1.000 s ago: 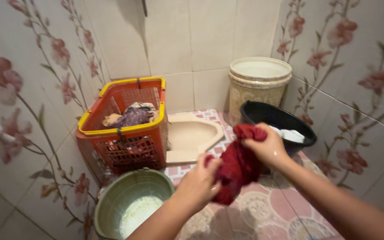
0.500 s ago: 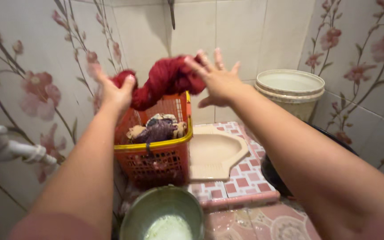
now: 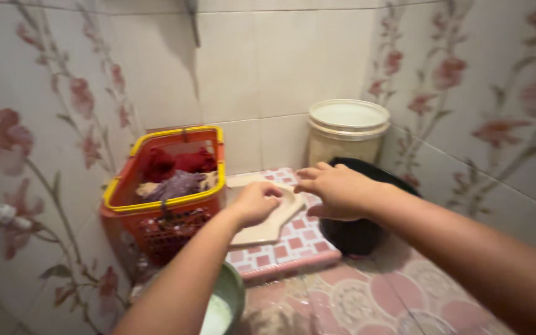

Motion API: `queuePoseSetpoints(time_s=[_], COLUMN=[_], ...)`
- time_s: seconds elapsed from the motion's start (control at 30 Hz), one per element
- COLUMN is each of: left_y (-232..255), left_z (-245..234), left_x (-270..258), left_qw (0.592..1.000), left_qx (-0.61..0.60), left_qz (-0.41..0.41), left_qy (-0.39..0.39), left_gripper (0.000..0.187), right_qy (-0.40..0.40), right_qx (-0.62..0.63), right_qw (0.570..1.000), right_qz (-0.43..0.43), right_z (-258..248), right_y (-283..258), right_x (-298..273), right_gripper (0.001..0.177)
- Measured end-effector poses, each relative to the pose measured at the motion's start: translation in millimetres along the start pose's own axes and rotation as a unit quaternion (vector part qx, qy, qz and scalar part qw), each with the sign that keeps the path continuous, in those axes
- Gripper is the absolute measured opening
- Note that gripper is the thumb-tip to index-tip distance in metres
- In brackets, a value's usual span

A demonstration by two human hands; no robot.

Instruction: The person hand-washes several garments, including a purple dress, a red cloth, and a dark garment, using a brush and soapy water. They scrub each item on a tiled floor, rinse them, wring out the water, and place them into a laundry basket.

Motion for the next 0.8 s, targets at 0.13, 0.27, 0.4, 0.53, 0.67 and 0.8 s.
queuePoseSetpoints(time_s=[0.13,0.27,0.4,0.53,0.67,0.8], left_y=[77,170,235,304,333,337], left_z=[90,177,268,335,387,412], left_x=[-12,-33,-57,-74,-84,-85], left_qw=[0.993,0.988,0.972,0.960,0.961,0.961], left_qx=[-0.063,-0.049,-0.072,-0.088,-0.093,-0.101], left_qz=[-0.054,0.071,0.083,0.194,0.139,0.102], left_qy=[-0.079,-0.128,-0.209,-0.181,-0.220,-0.236], left_gripper=[0.029,0.030,0.032,0.029,0.030,0.031], right_qy=[-0.007,-0.043,-0.135,-0.163,-0.209,-0.242], right_qx=[0.023,0.036,0.141,0.205,0.273,0.347], right_qw=[0.999,0.993,0.947,0.898,0.860,0.794], right_qz=[0.038,0.101,0.255,0.354,0.377,0.437], right_z=[-3,7,49,133,242,303], right_y=[30,60,113,169,178,140], right_x=[-97,-210,-337,-458,-521,-539], right_gripper=[0.053,0.051,0.028,0.021,0.027,0.098])
Point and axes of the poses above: each hand's wrist, its own x-axis towards the middle knuckle, its own z-axis out of the palm, y = z × x, the point moved 7 cm from there along x, towards the middle knuckle, and after that the axes turned 4 degrees about -x, right-handed, at the moved point
